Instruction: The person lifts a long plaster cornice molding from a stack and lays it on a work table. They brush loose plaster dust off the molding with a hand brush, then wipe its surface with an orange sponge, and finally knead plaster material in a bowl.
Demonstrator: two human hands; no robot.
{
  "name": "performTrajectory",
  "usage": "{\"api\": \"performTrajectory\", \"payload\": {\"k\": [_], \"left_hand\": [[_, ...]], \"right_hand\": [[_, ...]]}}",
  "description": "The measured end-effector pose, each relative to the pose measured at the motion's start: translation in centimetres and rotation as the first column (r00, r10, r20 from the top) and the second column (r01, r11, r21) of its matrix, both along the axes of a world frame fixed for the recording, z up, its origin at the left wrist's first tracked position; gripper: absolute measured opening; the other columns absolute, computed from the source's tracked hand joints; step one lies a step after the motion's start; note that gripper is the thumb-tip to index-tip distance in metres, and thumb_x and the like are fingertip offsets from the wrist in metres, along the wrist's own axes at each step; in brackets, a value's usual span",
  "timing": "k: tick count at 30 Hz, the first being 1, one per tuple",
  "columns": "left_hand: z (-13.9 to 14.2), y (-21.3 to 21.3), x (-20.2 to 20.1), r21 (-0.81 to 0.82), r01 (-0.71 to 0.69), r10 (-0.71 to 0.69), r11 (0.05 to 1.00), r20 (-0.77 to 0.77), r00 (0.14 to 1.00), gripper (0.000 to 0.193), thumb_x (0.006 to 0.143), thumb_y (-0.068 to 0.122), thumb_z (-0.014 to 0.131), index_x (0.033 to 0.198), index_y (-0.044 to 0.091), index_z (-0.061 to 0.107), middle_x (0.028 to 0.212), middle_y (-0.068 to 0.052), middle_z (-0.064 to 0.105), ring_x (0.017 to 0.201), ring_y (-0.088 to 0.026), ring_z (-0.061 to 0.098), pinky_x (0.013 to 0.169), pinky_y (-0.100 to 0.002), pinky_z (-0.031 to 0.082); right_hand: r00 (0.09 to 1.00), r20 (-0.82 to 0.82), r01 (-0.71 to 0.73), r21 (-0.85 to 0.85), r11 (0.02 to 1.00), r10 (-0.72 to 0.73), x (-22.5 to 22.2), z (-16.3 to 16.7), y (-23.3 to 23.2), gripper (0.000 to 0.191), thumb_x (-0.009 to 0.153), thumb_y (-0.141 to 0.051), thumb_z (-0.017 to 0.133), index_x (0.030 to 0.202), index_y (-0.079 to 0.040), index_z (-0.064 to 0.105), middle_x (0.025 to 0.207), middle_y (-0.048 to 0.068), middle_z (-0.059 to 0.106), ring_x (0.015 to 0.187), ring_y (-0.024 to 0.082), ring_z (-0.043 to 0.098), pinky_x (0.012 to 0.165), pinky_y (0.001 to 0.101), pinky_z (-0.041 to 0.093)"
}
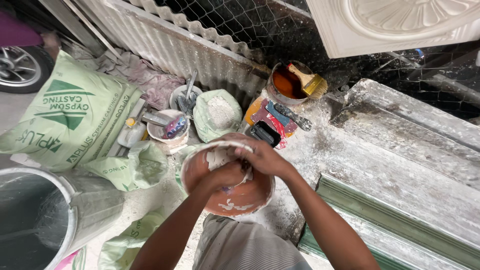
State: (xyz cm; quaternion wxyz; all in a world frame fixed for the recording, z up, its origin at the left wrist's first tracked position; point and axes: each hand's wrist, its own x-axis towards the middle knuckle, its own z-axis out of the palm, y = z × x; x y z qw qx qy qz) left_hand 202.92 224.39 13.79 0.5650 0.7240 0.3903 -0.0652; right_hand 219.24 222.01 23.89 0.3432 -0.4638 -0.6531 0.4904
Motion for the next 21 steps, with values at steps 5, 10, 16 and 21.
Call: {"api": "performTrajectory", "payload": {"k": [5,10,16,21], "left_hand": [[2.7,-1.3,-0.5,0.665,0.05,0.139,0.745,-0.229,0.964,0.033,0.087,0.016,0.064,0.114,-0.003,0.06,0.101,-0.019,0.074,0.089,-0.034,0.074,0.072,-0.044,0.058],[0.5,-3.7,0.9,0.801,0.203,0.277,0.563,-0.415,0.867,0.011,0.102,0.01,0.059,0.104,0.007,0.069,0.094,-0.01,0.073,0.088,-0.024,0.073,0.064,-0.038,0.06],[-0.2,-5.8,2.3,0.787,0.349,0.253,0.509,-0.524,0.813,0.01,0.082,0.011,0.069,0.085,0.014,0.078,0.093,-0.008,0.072,0.086,-0.021,0.073,0.062,-0.032,0.058],[0.0,-4.6,2.8,0.781,0.395,0.208,0.484,-0.541,0.815,0.012,0.088,0.012,0.067,0.089,0.015,0.079,0.09,-0.004,0.075,0.092,-0.022,0.072,0.067,-0.034,0.059]], "right_hand": [[0.993,-0.067,0.088,-0.143,0.986,-0.098,1.6,0.5,0.8,0.039,0.108,-0.028,0.053,0.14,-0.008,0.063,0.13,0.007,0.072,0.117,0.015,0.066,0.103,0.0334,0.053],[0.965,0.259,0.151,-0.413,0.898,-0.044,1.1,1.1,1.2,0.045,0.108,-0.026,0.055,0.151,-0.015,0.063,0.111,0.016,0.076,0.084,0.031,0.066,0.083,0.044,0.056],[0.991,0.125,-0.055,0.081,0.995,0.045,-0.1,0.7,1.7,0.041,0.1,-0.033,0.062,0.131,-0.008,0.071,0.113,0.011,0.079,0.102,0.014,0.072,0.093,0.032,0.055],[0.986,0.168,0.002,-0.009,1.0,-0.001,0.3,0.1,1.7,0.042,0.097,-0.037,0.064,0.128,-0.009,0.072,0.113,0.011,0.078,0.1,0.017,0.072,0.09,0.0326,0.056]]}}
